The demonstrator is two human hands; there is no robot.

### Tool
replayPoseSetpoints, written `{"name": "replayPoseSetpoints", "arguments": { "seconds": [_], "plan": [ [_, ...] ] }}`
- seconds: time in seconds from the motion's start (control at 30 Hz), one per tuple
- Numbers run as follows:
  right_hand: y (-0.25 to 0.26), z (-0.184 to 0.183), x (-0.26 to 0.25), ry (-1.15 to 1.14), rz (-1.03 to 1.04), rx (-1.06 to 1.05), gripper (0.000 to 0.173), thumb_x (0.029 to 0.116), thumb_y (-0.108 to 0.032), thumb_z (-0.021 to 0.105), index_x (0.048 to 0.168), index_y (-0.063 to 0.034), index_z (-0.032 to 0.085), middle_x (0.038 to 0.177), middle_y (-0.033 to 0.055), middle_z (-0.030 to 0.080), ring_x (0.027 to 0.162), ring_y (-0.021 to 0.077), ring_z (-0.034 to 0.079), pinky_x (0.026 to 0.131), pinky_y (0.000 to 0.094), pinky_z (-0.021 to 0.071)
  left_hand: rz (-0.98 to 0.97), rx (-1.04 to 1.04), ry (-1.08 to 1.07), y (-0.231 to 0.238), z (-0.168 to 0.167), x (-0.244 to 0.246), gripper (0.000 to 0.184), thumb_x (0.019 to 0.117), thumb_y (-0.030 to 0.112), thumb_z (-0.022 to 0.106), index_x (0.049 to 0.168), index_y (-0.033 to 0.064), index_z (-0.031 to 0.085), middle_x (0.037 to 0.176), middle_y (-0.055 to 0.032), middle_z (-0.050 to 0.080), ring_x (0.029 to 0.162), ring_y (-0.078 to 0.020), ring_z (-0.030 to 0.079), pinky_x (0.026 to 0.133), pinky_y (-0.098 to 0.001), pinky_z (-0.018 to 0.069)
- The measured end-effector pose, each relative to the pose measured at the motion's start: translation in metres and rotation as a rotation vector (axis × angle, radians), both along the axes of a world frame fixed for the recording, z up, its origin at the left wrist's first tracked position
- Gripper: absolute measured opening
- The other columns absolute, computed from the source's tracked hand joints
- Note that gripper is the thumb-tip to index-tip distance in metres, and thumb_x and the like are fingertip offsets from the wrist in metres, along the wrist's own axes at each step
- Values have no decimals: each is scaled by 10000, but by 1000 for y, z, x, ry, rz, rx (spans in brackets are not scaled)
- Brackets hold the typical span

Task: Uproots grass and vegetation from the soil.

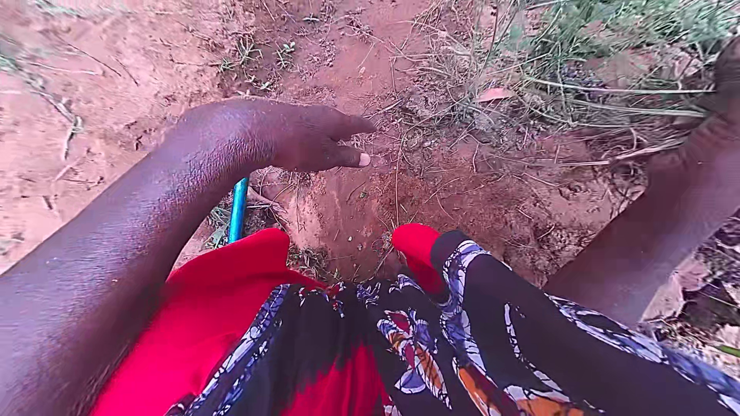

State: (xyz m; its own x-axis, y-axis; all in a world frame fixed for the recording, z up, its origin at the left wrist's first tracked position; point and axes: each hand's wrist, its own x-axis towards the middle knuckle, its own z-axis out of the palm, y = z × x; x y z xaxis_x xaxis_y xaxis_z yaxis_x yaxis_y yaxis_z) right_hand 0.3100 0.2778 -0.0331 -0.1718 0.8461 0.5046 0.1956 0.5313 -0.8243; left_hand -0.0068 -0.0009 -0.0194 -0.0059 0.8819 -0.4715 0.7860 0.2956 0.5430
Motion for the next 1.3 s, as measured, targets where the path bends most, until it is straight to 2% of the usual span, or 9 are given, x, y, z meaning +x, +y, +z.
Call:
{"name": "replayPoseSetpoints", "arguments": {
  "seconds": [0.03,0.1,0.2,0.3,0.47,0.67,0.8,0.93,1.3],
  "plan": [
    [-2,-20,-23,-24,56,-95,593,779,-209,881,1236,-32,545,1133,37,643,1027,93,652,916,293,578,-6,-9,-6,3,0,2,545,1070,354,535,1566,156,429,1422,-163,595,1261,-323,607,1069,-559,449],
    [-3,-81,-59,-202,21,-388,613,709,-85,883,1239,-17,583,1132,69,629,958,103,620,842,296,545,-6,-19,-24,8,1,7,554,1066,364,537,1570,160,427,1437,-165,583,1289,-319,588,1089,-551,430],
    [11,-170,-94,-538,-88,-596,511,842,-178,809,1244,68,614,1180,252,650,1089,347,629,948,536,500,-27,8,-33,12,-1,11,552,1068,357,531,1567,143,429,1453,-162,570,1299,-314,576,1087,-543,428],
    [9,-188,-129,-901,-69,-599,445,1035,-315,568,1256,65,639,1237,303,652,1196,440,620,1008,614,456,-19,6,-67,9,-10,6,542,1070,350,527,1569,162,430,1477,-138,561,1313,-302,576,1091,-531,442],
    [16,-204,-165,-1126,1,-617,401,1005,-138,555,1345,75,567,1346,306,605,1274,445,591,1031,612,474,45,-39,-68,-1,-35,-18,546,1056,339,558,1553,138,449,1366,-151,629,1253,-316,608,1069,-539,456],
    [27,-223,-175,-1006,18,-518,465,996,-73,551,1433,78,502,1416,320,541,1327,450,544,1088,573,446,63,-98,-81,-2,-48,-28,521,1068,289,544,1554,129,446,1456,-155,581,1284,-314,602,1071,-536,455],
    [35,-231,-170,-837,30,-471,471,988,-34,554,1450,51,510,1370,314,594,1301,446,575,1106,575,434,65,-94,-103,2,-54,-22,518,1061,302,554,1556,185,455,1329,-106,655,1039,-204,697,870,-436,576],
    [51,-235,-171,-730,70,-469,478,1030,-78,535,1488,46,480,1379,335,584,1317,463,558,1123,578,408,52,-143,-148,11,-57,-22,554,1055,320,562,1576,196,420,1426,-120,601,1205,-250,651,977,-484,541],
    [58,-259,-170,-618,-52,-506,421,1067,-259,513,1422,-47,594,1324,248,653,1269,388,609,1082,557,446,66,-180,-94,14,-56,-22,528,1076,312,530,1570,158,424,1430,-159,593,1239,-306,621,1028,-531,480]
  ]
}}
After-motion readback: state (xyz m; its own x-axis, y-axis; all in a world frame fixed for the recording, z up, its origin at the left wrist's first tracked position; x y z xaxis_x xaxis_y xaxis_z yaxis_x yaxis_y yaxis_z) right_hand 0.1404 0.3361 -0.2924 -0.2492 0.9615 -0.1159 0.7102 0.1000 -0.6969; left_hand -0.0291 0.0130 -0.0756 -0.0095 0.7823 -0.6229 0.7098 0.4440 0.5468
